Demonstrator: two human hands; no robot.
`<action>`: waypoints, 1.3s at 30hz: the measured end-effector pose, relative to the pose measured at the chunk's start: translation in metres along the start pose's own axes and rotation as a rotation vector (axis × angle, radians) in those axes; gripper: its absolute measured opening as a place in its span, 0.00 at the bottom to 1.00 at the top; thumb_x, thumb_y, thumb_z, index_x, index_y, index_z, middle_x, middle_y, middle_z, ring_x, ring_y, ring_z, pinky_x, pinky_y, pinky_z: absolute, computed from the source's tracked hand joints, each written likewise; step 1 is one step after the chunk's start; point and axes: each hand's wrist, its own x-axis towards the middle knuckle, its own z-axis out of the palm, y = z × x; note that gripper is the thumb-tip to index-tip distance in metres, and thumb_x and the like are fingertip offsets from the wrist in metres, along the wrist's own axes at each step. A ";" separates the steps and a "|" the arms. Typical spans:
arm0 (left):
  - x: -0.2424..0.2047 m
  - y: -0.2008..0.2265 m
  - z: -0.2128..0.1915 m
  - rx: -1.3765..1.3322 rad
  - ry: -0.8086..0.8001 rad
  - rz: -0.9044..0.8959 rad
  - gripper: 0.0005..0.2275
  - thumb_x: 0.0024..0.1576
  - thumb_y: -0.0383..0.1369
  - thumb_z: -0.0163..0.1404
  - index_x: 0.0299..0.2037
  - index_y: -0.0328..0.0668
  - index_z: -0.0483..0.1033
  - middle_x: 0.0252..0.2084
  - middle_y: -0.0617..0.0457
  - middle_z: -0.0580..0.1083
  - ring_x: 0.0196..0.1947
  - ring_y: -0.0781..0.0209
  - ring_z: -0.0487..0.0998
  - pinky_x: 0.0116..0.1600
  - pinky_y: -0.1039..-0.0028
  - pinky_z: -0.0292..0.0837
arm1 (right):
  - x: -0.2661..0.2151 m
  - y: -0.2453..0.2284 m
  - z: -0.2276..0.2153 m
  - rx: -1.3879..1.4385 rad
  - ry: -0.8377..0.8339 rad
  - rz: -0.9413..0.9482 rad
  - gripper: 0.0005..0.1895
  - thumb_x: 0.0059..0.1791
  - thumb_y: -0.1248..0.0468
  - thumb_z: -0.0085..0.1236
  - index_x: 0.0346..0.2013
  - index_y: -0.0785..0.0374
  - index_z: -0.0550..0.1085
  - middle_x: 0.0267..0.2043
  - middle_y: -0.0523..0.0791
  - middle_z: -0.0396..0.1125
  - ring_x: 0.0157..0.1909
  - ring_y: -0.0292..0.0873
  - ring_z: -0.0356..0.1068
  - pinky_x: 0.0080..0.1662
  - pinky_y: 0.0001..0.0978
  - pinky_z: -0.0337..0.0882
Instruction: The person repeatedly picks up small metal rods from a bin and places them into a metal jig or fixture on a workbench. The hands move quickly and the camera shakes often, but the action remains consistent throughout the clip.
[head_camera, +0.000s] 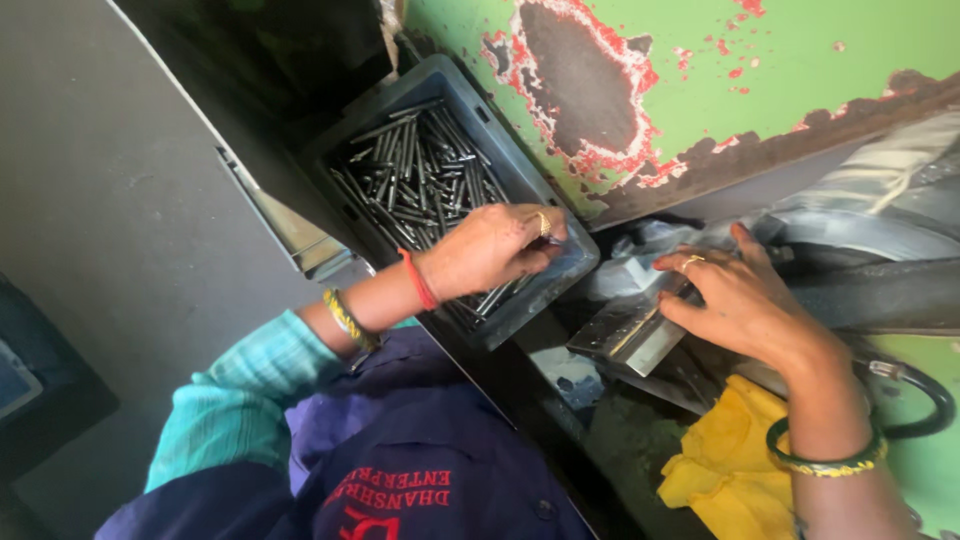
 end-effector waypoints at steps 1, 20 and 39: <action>-0.001 0.010 0.003 -0.077 0.049 -0.004 0.12 0.54 0.26 0.57 0.47 0.36 0.72 0.42 0.47 0.76 0.41 0.47 0.81 0.45 0.63 0.78 | 0.001 -0.001 0.000 0.014 -0.015 0.001 0.26 0.45 0.50 0.55 0.53 0.60 0.75 0.56 0.48 0.72 0.58 0.47 0.70 0.75 0.55 0.39; -0.020 0.082 0.074 -0.308 0.110 -0.084 0.10 0.58 0.27 0.58 0.48 0.39 0.75 0.44 0.49 0.77 0.42 0.55 0.81 0.45 0.68 0.78 | 0.007 0.006 -0.004 0.047 0.113 -0.083 0.14 0.47 0.63 0.52 0.44 0.63 0.79 0.39 0.49 0.76 0.61 0.52 0.67 0.71 0.44 0.51; -0.005 0.083 0.085 -0.112 0.140 -0.110 0.10 0.57 0.32 0.55 0.48 0.48 0.75 0.44 0.53 0.78 0.44 0.50 0.79 0.47 0.63 0.76 | -0.004 0.009 -0.015 0.212 0.029 0.010 0.20 0.52 0.57 0.49 0.55 0.59 0.74 0.55 0.46 0.74 0.64 0.49 0.67 0.72 0.56 0.44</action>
